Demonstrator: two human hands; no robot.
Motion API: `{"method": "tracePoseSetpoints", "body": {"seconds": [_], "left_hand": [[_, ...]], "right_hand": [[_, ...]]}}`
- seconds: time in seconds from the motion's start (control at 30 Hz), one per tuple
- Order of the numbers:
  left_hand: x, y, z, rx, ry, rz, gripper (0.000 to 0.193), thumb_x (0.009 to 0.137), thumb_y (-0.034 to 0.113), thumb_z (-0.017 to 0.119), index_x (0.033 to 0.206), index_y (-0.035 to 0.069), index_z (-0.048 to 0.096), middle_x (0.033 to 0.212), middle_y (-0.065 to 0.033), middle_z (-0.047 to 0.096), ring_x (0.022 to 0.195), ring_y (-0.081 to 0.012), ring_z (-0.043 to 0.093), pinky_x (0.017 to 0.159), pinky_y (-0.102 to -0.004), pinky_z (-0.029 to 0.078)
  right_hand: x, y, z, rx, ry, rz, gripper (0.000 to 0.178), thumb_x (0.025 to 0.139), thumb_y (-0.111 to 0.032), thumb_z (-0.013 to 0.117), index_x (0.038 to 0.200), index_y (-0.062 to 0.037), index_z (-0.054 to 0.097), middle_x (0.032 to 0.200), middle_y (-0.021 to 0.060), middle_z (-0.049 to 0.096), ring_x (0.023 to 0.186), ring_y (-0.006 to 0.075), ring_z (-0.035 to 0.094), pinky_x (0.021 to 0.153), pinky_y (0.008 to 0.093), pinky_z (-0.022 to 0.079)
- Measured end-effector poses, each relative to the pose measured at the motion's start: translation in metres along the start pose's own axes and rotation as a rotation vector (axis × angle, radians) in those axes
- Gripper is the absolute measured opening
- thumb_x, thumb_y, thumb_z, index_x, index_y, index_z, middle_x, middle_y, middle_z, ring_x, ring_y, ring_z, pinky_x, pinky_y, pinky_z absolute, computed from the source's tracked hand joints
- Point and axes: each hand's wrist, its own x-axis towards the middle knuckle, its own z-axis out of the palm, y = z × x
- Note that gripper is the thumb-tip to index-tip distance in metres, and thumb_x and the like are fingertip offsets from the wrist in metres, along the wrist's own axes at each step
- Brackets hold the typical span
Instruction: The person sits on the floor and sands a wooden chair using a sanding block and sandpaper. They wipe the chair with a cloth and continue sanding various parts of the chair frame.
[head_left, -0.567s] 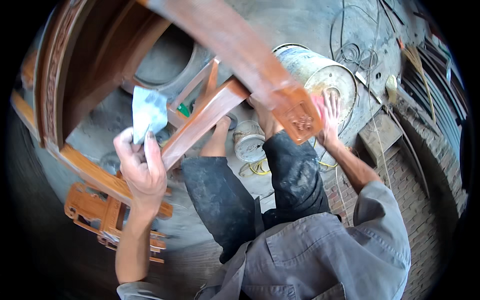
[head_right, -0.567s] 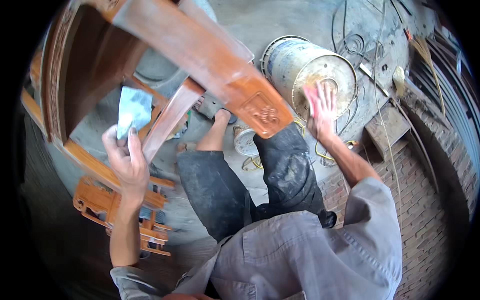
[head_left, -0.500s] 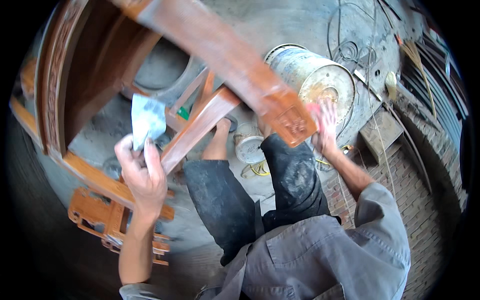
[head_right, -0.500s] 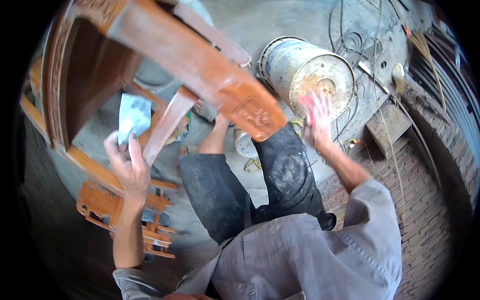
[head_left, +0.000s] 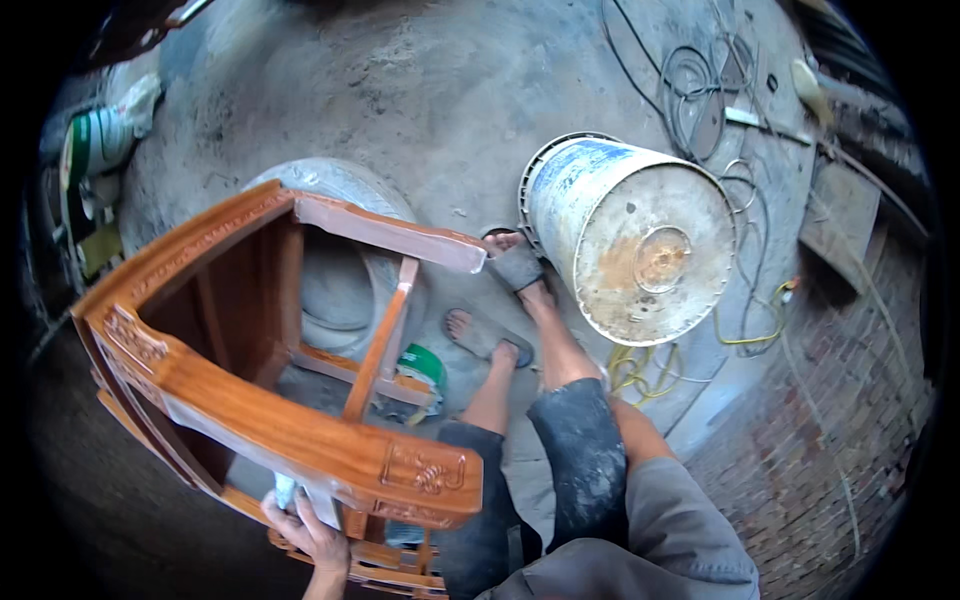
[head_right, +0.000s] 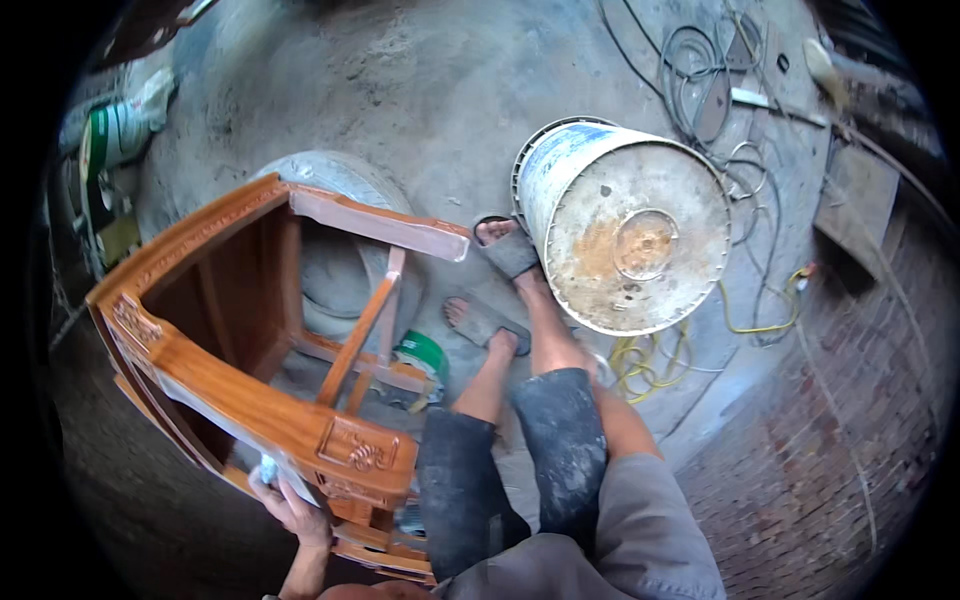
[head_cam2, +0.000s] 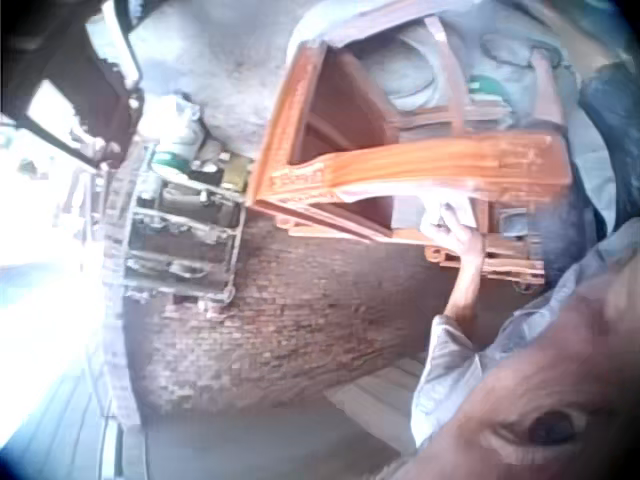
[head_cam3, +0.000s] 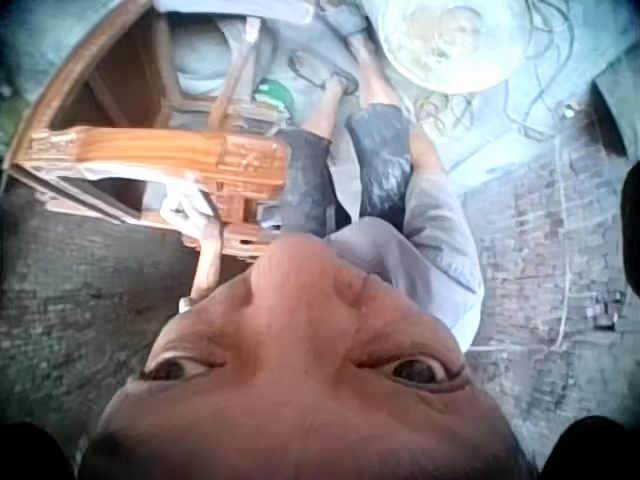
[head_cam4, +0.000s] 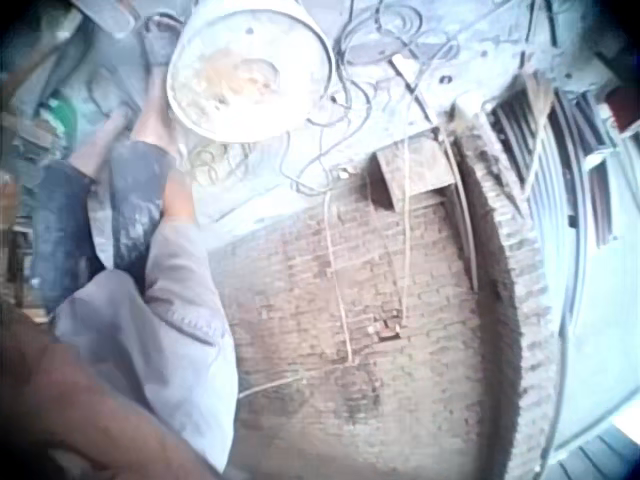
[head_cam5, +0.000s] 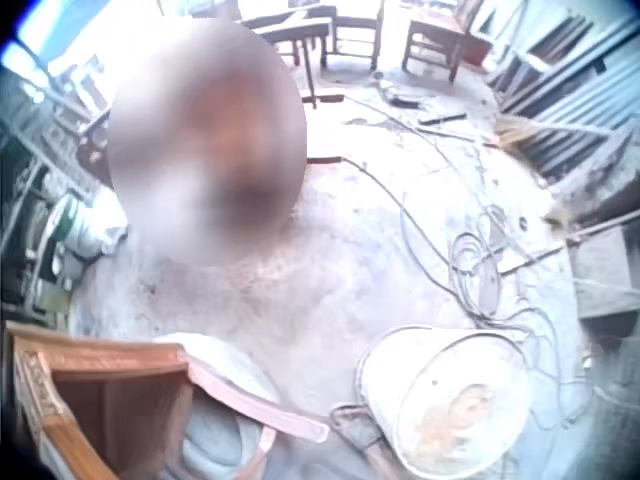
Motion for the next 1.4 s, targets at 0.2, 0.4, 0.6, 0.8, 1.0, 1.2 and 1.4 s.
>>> {"method": "tracePoseSetpoints", "body": {"seconds": [0.2,0.4,0.6,0.8,1.0,1.2,1.4], "left_hand": [[0.012,-0.012,-0.010,-0.013,-0.118,0.011,0.027,0.106,0.021,0.048,0.121,0.000,0.043,0.106,-0.0090,0.050,0.096,-0.0156,0.046,0.088,-0.0330,0.041],[0.009,-0.009,-0.003,-0.162,-0.137,-0.044,0.019,0.104,0.013,0.050,0.118,0.001,0.045,0.096,-0.0059,0.053,0.082,-0.0117,0.049,0.073,-0.0293,0.042],[0.013,-0.016,-0.002,-0.128,-0.146,0.006,0.015,0.102,0.008,0.051,0.114,0.000,0.048,0.090,-0.0060,0.056,0.073,-0.0120,0.052,0.067,-0.0287,0.045],[0.005,-0.004,0.002,-0.154,-0.109,-0.042,0.016,0.101,0.007,0.052,0.115,-0.001,0.049,0.086,-0.0055,0.058,0.071,-0.0105,0.054,0.065,-0.0283,0.046],[0.001,0.001,0.002,-0.210,-0.094,-0.127,0.015,0.100,0.004,0.053,0.115,0.000,0.050,0.089,-0.0073,0.059,0.072,-0.0118,0.057,0.065,-0.0283,0.048],[0.000,0.006,0.002,-0.130,-0.041,-0.108,0.016,0.100,0.006,0.053,0.114,0.001,0.049,0.091,-0.0070,0.057,0.068,-0.0110,0.055,0.062,-0.0268,0.046],[0.000,-0.013,0.001,-0.143,-0.066,-0.120,0.017,0.100,0.009,0.054,0.114,0.001,0.049,0.085,-0.0050,0.057,0.065,-0.0085,0.053,0.057,-0.0258,0.043]], "right_hand": [[-0.045,0.093,0.056,0.051,-0.148,0.064,0.047,0.095,-0.025,0.059,0.137,-0.0067,0.052,0.108,0.0246,0.072,0.106,0.0386,0.070,0.089,0.0477,0.056],[-0.163,0.193,-0.062,-0.134,-0.074,0.344,0.065,0.082,-0.040,0.081,0.132,-0.0048,0.057,0.118,0.0182,0.071,0.108,0.0366,0.071,0.093,0.0445,0.056],[-0.188,0.264,-0.256,0.028,0.191,0.546,0.077,0.075,-0.037,0.086,0.134,0.0018,0.056,0.120,0.0201,0.070,0.112,0.0382,0.068,0.095,0.0443,0.056],[-0.123,0.256,-0.413,0.171,0.829,0.527,0.066,0.082,-0.043,0.074,0.119,0.0090,0.062,0.113,0.0331,0.069,0.111,0.0440,0.067,0.094,0.0494,0.054],[0.053,0.111,-0.517,0.796,0.837,0.063,0.064,0.085,-0.038,0.063,0.125,0.0118,0.062,0.120,0.0270,0.068,0.108,0.0359,0.067,0.090,0.0460,0.051],[0.112,-0.195,-0.507,0.922,0.580,-0.079,0.066,0.088,-0.036,0.061,0.132,0.0137,0.059,0.132,0.0237,0.065,0.120,0.0299,0.063,0.100,0.0412,0.047],[0.148,-0.367,-0.465,1.231,0.340,-0.232,0.063,0.087,-0.038,0.065,0.125,0.0125,0.062,0.121,0.0231,0.066,0.103,0.0308,0.063,0.087,0.0450,0.049]]}}
